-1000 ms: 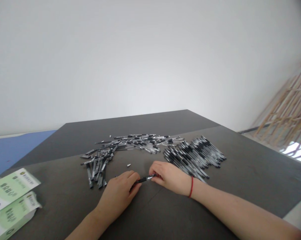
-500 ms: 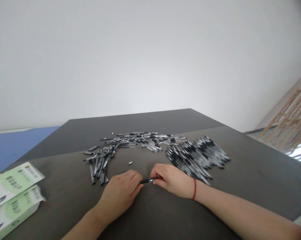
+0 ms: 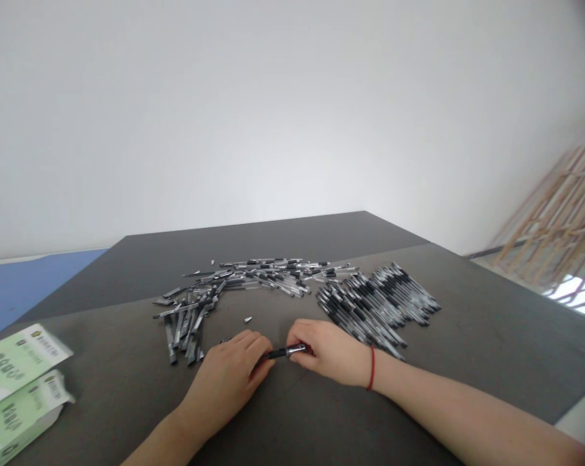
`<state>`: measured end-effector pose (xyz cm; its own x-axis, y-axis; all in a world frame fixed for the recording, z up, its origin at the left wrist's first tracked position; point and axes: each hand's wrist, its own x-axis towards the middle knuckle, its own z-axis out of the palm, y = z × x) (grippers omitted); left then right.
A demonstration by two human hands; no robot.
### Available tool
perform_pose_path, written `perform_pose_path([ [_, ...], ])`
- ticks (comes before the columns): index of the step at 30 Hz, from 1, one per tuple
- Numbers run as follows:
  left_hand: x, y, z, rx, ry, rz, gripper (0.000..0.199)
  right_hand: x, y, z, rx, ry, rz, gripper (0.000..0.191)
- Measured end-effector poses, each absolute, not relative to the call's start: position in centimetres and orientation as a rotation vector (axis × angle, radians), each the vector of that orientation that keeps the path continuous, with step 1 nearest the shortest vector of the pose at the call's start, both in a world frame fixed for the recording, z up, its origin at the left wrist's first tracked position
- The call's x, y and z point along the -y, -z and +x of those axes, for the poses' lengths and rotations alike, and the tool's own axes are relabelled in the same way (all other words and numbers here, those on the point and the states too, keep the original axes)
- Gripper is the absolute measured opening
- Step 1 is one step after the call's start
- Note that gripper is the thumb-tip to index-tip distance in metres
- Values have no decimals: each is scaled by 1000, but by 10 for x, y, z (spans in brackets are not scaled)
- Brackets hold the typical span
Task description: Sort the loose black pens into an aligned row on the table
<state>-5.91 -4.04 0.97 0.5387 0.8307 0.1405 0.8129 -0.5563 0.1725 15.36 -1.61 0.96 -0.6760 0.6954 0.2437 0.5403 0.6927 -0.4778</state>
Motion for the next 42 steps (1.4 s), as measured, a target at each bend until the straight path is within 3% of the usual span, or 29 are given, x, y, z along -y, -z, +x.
perform_pose_path([
  [11,38,-4,-60,-1406,-378,2646,11,16,-5,152,2536,-428,-991,3],
  [20,40,-7,-58,-1448,-421,2488,14,5,-16,152,2623,184,-1053,7],
  [33,43,-13,-56,-1360,-509,2507,17,-32,-24,200,2841,309,-1058,18],
  [42,43,-10,-56,-1353,-562,2498,17,-1,-6,178,2744,503,-1230,12],
])
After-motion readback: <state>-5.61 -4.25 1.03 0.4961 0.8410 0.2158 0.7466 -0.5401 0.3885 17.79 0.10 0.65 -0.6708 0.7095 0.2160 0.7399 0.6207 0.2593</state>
